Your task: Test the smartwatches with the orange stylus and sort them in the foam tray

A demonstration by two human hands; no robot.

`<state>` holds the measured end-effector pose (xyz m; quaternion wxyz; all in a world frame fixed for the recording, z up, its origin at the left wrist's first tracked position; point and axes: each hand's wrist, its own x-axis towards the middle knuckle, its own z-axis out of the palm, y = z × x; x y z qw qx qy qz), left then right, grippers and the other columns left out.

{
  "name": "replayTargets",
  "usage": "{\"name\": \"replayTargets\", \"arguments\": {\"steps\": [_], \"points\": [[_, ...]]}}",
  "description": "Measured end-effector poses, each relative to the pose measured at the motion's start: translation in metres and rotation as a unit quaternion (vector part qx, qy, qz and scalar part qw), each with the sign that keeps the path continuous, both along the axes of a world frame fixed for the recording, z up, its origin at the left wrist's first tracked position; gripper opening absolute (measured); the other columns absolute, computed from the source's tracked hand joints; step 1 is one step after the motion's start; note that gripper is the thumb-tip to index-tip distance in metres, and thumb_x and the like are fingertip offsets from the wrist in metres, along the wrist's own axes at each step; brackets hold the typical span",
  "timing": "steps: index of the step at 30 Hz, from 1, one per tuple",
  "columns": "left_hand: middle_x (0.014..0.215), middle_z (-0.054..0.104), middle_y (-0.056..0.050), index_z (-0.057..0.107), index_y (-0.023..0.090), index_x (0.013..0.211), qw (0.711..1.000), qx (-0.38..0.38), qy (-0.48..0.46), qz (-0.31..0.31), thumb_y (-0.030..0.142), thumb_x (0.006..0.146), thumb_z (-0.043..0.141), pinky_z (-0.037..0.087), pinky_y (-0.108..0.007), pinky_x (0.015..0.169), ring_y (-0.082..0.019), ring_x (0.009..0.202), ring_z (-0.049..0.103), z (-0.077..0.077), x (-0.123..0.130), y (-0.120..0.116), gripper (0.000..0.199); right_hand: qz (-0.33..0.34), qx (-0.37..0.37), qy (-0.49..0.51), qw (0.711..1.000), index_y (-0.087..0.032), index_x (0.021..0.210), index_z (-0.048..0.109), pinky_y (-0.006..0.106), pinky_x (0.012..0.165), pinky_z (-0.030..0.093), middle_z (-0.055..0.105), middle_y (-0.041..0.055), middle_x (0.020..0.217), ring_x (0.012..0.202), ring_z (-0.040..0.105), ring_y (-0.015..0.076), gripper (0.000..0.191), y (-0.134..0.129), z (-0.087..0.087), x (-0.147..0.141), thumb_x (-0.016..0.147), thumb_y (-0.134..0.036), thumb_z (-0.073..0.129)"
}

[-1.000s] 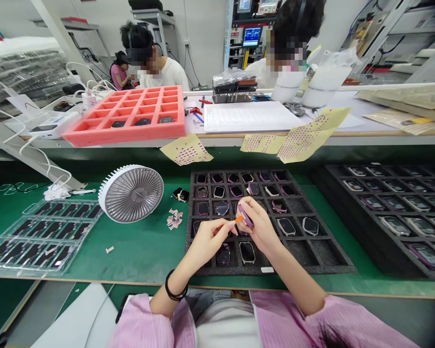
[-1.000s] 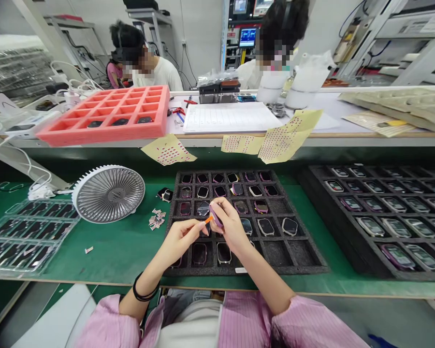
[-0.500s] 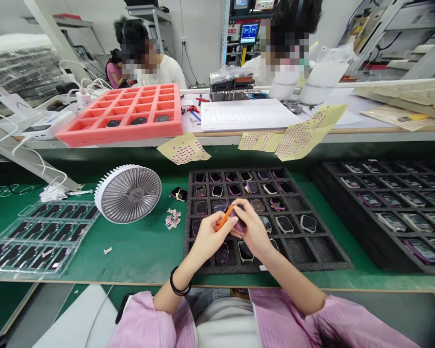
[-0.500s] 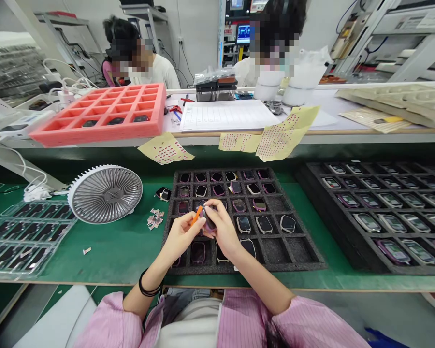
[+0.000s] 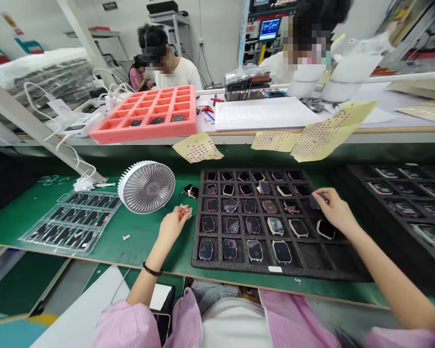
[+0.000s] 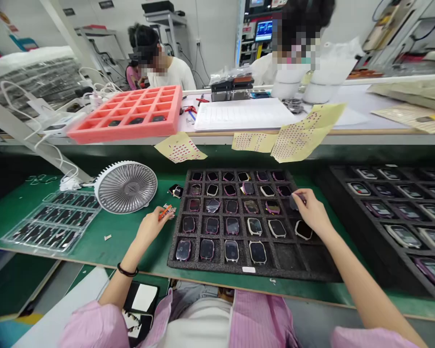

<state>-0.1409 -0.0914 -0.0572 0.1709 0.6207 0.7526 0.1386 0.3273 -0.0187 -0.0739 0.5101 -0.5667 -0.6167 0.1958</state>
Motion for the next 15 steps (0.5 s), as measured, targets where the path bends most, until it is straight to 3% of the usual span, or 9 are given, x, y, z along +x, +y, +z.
{"name": "replayTargets", "arguments": {"steps": [2,4,8,9,12,15], "points": [[0.078,0.068,-0.008,0.052,0.016,0.100,0.999,0.028,-0.010,-0.014,0.033,0.096,0.042,0.039,-0.025,0.059,-0.022,0.073,0.066,0.003,0.011,0.007,0.020,0.002,-0.006,-0.059,0.998,-0.031,0.077,0.057,0.034,0.047,0.034,0.061,0.0027,0.061,0.045,0.047,0.0193,0.022,0.004,-0.016,0.013,0.076,-0.050,0.068],[0.081,0.069,-0.008,0.052,0.017,0.100,0.995,0.070,-0.017,-0.068,0.027,0.098,0.036,0.043,-0.026,0.064,-0.021,0.075,0.067,0.008,0.032,0.020,0.019,0.006,-0.025,-0.098,0.995,-0.031,0.080,0.058,0.035,0.050,0.036,0.065,0.0054,0.066,0.047,0.051,0.0210,0.020,0.005,-0.028,0.017,0.079,-0.049,0.064],[0.097,0.068,-0.010,0.055,0.016,0.095,0.973,0.113,0.001,-0.202,0.024,0.098,0.038,0.047,-0.030,0.078,-0.021,0.088,0.065,0.017,0.083,0.054,0.018,0.013,-0.009,-0.149,0.989,-0.029,0.074,0.062,0.040,0.058,0.039,0.064,0.0088,0.068,0.059,0.057,0.0264,0.028,0.004,-0.034,0.015,0.082,-0.055,0.056],[0.103,0.066,-0.011,0.055,0.016,0.098,0.970,0.121,0.008,-0.212,0.024,0.097,0.041,0.046,-0.032,0.083,-0.022,0.095,0.063,0.019,0.091,0.061,0.016,0.012,0.002,-0.159,0.987,-0.028,0.073,0.063,0.043,0.063,0.041,0.062,0.0099,0.069,0.065,0.058,0.0288,0.032,0.003,-0.033,0.015,0.081,-0.058,0.055],[0.116,0.060,-0.013,0.054,0.015,0.102,0.960,0.134,0.056,-0.238,0.023,0.094,0.047,0.044,-0.037,0.092,-0.025,0.109,0.057,0.030,0.095,0.062,0.014,-0.006,0.043,-0.198,0.979,-0.026,0.085,0.066,0.052,0.084,0.041,0.062,0.0147,0.089,0.094,0.058,0.0366,0.039,-0.009,-0.027,0.011,0.083,-0.062,0.050],[0.103,0.063,-0.009,0.055,0.017,0.096,0.947,0.043,0.068,-0.310,0.020,0.088,0.053,0.047,-0.034,0.084,-0.023,0.096,0.061,0.039,0.075,0.040,0.009,-0.027,0.062,-0.221,0.973,-0.022,0.104,0.063,0.057,0.094,0.040,0.058,0.0157,0.108,0.111,0.053,0.0373,0.047,-0.036,-0.021,0.004,0.088,-0.061,0.043]]}}
